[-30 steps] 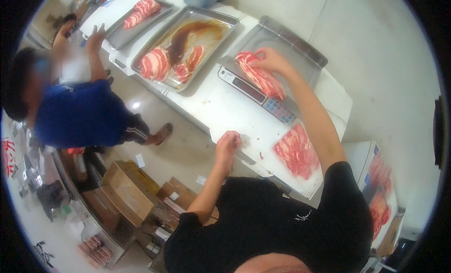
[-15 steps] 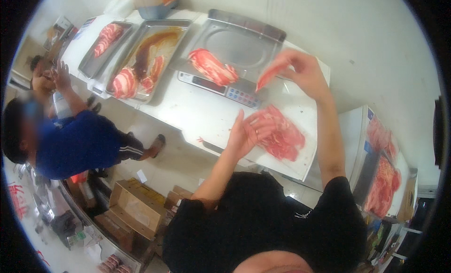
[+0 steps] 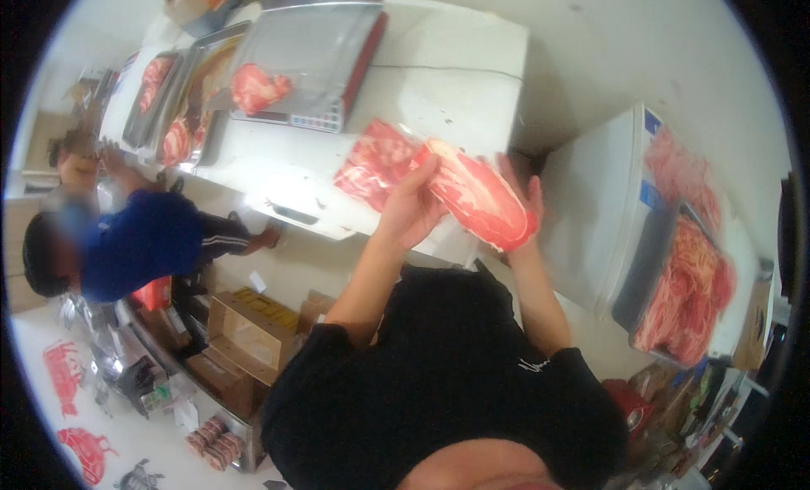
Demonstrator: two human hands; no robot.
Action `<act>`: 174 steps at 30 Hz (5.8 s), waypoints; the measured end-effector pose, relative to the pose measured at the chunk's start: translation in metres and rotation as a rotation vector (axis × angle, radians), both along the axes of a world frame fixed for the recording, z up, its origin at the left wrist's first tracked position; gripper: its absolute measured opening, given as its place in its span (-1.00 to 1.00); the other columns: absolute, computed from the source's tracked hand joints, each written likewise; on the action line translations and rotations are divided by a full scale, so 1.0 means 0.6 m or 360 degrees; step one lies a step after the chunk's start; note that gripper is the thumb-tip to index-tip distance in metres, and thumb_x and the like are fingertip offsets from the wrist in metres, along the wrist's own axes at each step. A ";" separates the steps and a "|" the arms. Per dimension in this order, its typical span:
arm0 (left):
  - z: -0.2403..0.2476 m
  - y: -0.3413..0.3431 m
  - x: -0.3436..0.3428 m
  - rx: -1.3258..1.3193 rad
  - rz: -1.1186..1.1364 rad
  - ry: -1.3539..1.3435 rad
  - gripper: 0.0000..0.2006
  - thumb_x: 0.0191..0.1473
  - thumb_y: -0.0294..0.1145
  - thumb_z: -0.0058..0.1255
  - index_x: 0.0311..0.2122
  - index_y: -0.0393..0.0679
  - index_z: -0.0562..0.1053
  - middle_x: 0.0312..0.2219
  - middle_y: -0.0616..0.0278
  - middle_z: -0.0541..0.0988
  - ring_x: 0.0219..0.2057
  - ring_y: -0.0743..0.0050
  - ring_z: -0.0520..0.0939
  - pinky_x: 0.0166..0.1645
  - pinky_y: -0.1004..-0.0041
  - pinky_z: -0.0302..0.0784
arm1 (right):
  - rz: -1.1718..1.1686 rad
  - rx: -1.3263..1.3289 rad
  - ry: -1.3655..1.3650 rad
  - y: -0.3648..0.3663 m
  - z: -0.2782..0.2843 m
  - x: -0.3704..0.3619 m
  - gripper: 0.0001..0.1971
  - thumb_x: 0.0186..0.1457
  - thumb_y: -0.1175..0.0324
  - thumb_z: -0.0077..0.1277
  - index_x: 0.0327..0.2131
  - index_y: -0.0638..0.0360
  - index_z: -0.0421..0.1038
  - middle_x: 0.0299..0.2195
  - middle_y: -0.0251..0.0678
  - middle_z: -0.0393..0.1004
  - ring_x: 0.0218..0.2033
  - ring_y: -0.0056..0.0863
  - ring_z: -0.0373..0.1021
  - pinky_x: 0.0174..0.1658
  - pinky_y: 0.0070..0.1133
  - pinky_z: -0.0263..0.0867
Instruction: The person takes thin slices of raw meat from a tray, weighs them on a digital scale, and places them into plastic bags.
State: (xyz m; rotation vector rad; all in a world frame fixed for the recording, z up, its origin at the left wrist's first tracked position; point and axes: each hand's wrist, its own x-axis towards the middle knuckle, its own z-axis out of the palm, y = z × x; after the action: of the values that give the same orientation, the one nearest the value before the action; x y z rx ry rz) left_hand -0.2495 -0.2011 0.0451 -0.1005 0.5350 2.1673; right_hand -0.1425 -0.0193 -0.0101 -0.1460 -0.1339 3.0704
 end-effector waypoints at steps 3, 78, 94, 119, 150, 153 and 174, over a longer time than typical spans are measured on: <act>-0.002 0.052 0.052 -0.0251 -0.0052 0.0287 -0.65 0.39 -0.25 -0.07 0.09 -0.32 0.44 0.00 0.14 0.57 0.03 0.36 0.60 0.09 0.39 0.53 | 0.0004 -0.0616 -0.0026 -0.002 0.013 0.037 0.00 0.21 -0.38 -0.11 0.46 0.11 -0.14 0.47 -0.08 -0.11 0.47 -0.03 -0.12 0.41 0.11 -0.11; -0.115 -0.188 -0.077 -0.2389 0.0807 0.2280 -0.77 -0.03 -0.25 0.30 -0.23 -0.01 0.64 -0.21 0.18 0.54 -0.06 0.01 0.51 0.00 0.03 0.38 | 0.0905 0.1737 -0.0522 0.010 -0.029 0.054 -0.70 0.27 0.42 0.07 0.03 0.33 0.48 -0.04 -0.18 0.58 0.00 -0.36 0.51 0.15 -0.41 0.41; -0.142 -0.313 -0.122 -0.1825 0.0685 0.2291 -0.78 0.01 -0.20 0.30 -0.23 -0.01 0.66 -0.05 0.15 0.52 0.03 0.01 0.47 0.09 0.00 0.31 | 0.0265 0.3535 0.0239 -0.358 0.210 -0.675 -0.27 0.02 0.01 0.31 0.17 0.28 0.42 0.02 -0.01 0.55 0.00 -0.25 0.52 0.05 -0.40 0.43; -0.075 -0.428 -0.196 -0.0079 0.0432 0.0278 -0.44 0.37 0.06 -0.11 0.10 -0.33 0.43 -0.08 0.05 0.60 -0.05 0.27 0.61 0.09 0.36 0.50 | 0.0160 0.2690 0.0755 -0.236 0.340 -0.616 -0.84 0.19 0.48 0.17 -0.15 0.11 0.48 -0.15 -0.31 0.59 -0.08 -0.48 0.50 0.03 -0.46 0.41; 0.007 -0.190 -0.089 -0.0639 0.0556 0.0584 -0.77 0.29 -0.40 0.03 0.00 -0.24 0.51 -0.23 0.35 0.59 -0.21 0.60 0.59 -0.11 0.51 0.48 | -0.0589 0.3334 0.0429 -0.126 0.098 -0.295 -0.39 0.09 0.51 0.07 0.26 0.11 0.26 0.20 -0.15 0.37 0.30 -0.13 0.23 0.33 -0.21 0.19; 0.029 -0.201 -0.091 -0.0755 0.0619 0.0709 -0.78 0.28 -0.38 0.08 -0.05 -0.26 0.54 -0.29 0.38 0.61 -0.27 0.67 0.58 -0.17 0.55 0.48 | -0.0830 0.3577 0.0965 -0.170 0.112 -0.366 -0.39 -0.06 0.59 0.10 0.16 0.13 0.38 0.13 -0.16 0.44 0.26 -0.12 0.26 0.35 -0.18 0.15; 0.041 -0.153 -0.163 -0.0552 0.0405 0.0723 -0.68 0.34 -0.32 0.01 0.06 -0.33 0.48 -0.15 0.18 0.65 -0.18 0.48 0.67 -0.06 0.44 0.59 | -0.0087 0.2456 0.0032 -0.020 0.272 -0.299 -0.65 0.27 0.47 0.03 0.11 0.30 0.44 -0.30 -0.36 0.61 -0.31 -0.68 0.48 -0.16 -0.61 0.41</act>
State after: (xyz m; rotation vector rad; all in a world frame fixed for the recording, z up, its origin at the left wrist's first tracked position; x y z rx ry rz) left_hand -0.3471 -0.2927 0.0695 0.1489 1.2134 2.3289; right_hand -0.3220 -0.0315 0.1534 -0.0098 -2.1667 2.0441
